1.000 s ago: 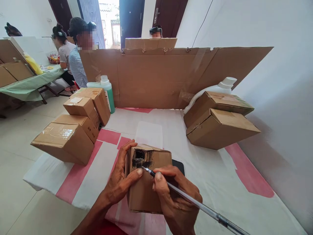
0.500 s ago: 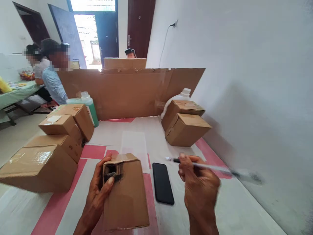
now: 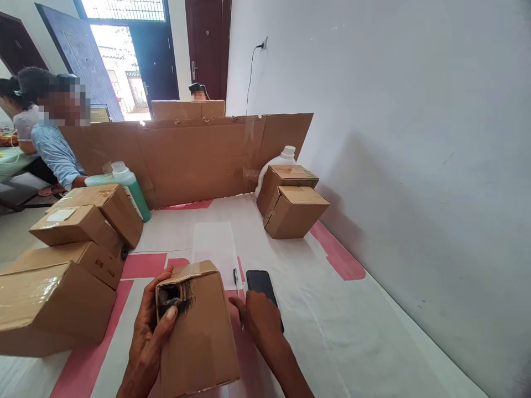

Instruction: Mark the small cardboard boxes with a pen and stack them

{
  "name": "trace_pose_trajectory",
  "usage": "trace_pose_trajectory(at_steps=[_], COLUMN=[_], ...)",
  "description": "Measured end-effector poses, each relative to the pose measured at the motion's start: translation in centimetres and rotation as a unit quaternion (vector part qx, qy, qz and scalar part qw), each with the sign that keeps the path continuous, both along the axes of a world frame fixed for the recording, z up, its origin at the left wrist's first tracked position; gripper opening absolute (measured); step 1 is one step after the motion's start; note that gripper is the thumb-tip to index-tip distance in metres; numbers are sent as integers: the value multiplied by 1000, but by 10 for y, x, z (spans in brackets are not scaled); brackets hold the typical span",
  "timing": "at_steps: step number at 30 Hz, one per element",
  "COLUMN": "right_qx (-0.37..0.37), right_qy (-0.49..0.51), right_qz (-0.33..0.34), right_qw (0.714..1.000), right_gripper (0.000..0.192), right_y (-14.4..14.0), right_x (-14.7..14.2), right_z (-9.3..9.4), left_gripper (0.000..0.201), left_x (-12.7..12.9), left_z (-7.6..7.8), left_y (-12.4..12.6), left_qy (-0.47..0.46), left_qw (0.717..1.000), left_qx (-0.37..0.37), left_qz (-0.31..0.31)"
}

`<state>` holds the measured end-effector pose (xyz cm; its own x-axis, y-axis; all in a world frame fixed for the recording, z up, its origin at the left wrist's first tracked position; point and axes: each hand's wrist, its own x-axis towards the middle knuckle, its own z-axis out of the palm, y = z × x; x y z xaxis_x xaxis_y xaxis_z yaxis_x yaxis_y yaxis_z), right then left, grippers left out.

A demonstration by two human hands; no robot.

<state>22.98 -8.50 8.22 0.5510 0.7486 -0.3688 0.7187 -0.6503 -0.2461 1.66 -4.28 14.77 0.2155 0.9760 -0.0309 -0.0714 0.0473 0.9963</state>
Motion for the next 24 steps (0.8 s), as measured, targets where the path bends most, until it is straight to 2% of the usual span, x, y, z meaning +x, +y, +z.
trace_pose_trajectory(at_steps=[4,9,11,15,17,19,21,24], right_qx=[24,42,69,169,241,304,336,370], right_qy=[-62,-26,11,178,296,411,490,549], right_qz=[-73,-140,-170,-170,-178,-224,-288,-336], right_qw=[995,989,983,954,907,830,751,670], right_gripper=[46,57,60,37,38,46,51,55], right_y=[-27,-39,-39,-43,-51,-63,-80,-105], right_x=[17,25,29,35,32,26,19,13], right_z=[-7,-34,-40,-48,-48,-40,-23,19], left_gripper=[71,70,70,71,71,70,67,65], left_x=[2,2,1,1,2,2,1,1], left_z=[2,1,1,1,2,2,2,0], left_y=[2,3,3,2,2,2,1,0], left_qy=[-2,-14,-8,-1,-9,-9,-8,-15], left_qw=[1000,1000,1000,1000,1000,1000,1000,1000], left_qx=[-15,-8,-12,-21,-23,-20,-13,-12], left_qz=[-7,-13,-14,-13,-12,-14,-18,-12])
